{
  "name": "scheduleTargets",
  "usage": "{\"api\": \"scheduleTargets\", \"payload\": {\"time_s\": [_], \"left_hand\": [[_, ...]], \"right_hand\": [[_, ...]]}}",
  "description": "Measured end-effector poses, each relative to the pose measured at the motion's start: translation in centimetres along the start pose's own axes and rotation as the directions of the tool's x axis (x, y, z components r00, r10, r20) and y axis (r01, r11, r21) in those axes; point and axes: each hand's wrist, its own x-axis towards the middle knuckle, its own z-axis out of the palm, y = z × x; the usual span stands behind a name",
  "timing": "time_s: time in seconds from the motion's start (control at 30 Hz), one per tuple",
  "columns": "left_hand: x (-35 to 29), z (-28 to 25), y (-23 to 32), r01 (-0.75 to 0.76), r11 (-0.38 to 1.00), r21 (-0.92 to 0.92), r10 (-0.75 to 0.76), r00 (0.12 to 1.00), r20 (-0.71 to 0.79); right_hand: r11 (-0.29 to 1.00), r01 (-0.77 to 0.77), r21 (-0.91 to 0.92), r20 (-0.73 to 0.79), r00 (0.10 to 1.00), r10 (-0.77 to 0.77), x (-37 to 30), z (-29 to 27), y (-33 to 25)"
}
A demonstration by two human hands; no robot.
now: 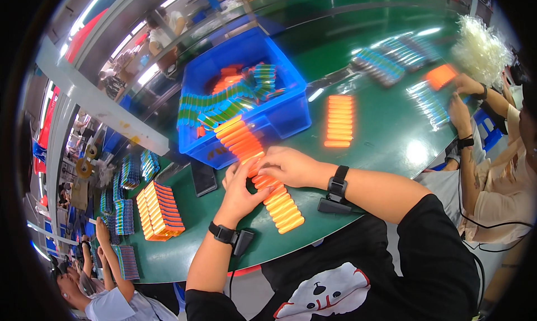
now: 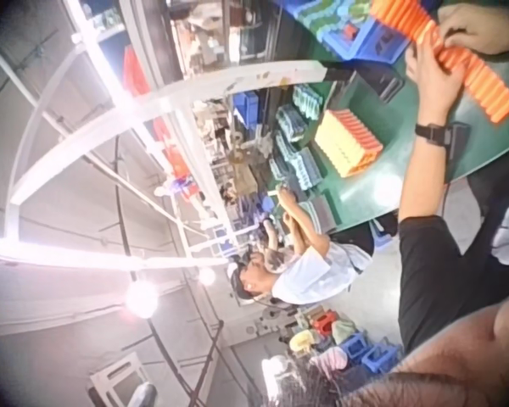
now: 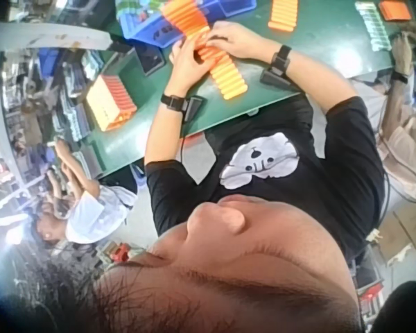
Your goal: The recorder is assembling small orange plastic components by snapping them together in a repeating pattern on a factory assembly line.
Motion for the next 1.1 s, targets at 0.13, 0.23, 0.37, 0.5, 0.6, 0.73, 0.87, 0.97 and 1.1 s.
{"api": "scheduleTargets", "payload": {"time_s": [0.13,0.23,0.37,0.5,0.6,0.73,0.87,0.97,1.1], "left_hand": [[0.04,0.13,-0.22,0.018,1.000,0.023,-0.018,1.000,0.018],[0.15,0.09,0.16,0.034,0.999,0.013,-0.035,0.999,0.019],[0.03,0.22,-0.15,-0.006,1.000,0.002,0.006,1.000,-0.021],[0.00,0.37,-0.28,-0.005,1.000,-0.011,0.005,1.000,-0.005],[-0.02,0.37,-0.23,-0.009,1.000,-0.014,0.009,1.000,0.004],[0.16,0.25,0.13,-0.007,1.000,-0.016,0.007,1.000,0.025],[0.13,0.21,0.15,-0.012,1.000,-0.008,0.012,0.999,0.032],[0.10,0.09,0.30,0.016,1.000,-0.022,-0.015,0.999,0.031],[0.00,0.04,0.46,0.009,1.000,-0.018,-0.009,1.000,0.015]], "right_hand": [[1.000,0.000,-0.020,0.013,1.000,0.000,0.11,0.29,0.11],[1.000,0.006,-0.014,0.013,1.000,-0.006,0.02,0.31,0.60],[1.000,-0.002,-0.007,0.023,1.000,0.003,0.00,0.36,0.43],[0.999,-0.042,-0.020,0.057,0.997,0.043,0.13,0.20,-0.02],[0.997,0.043,0.057,0.022,0.999,-0.044,0.28,0.45,0.15],[1.000,0.014,-0.006,0.044,0.999,-0.014,0.16,0.33,0.18],[0.999,-0.033,-0.019,0.094,0.995,0.034,0.24,0.45,-0.10],[0.999,-0.030,-0.020,0.046,0.998,0.031,0.07,0.05,-0.30],[0.997,-0.039,-0.063,0.048,0.998,0.042,-0.53,-0.25,-0.03]]}}
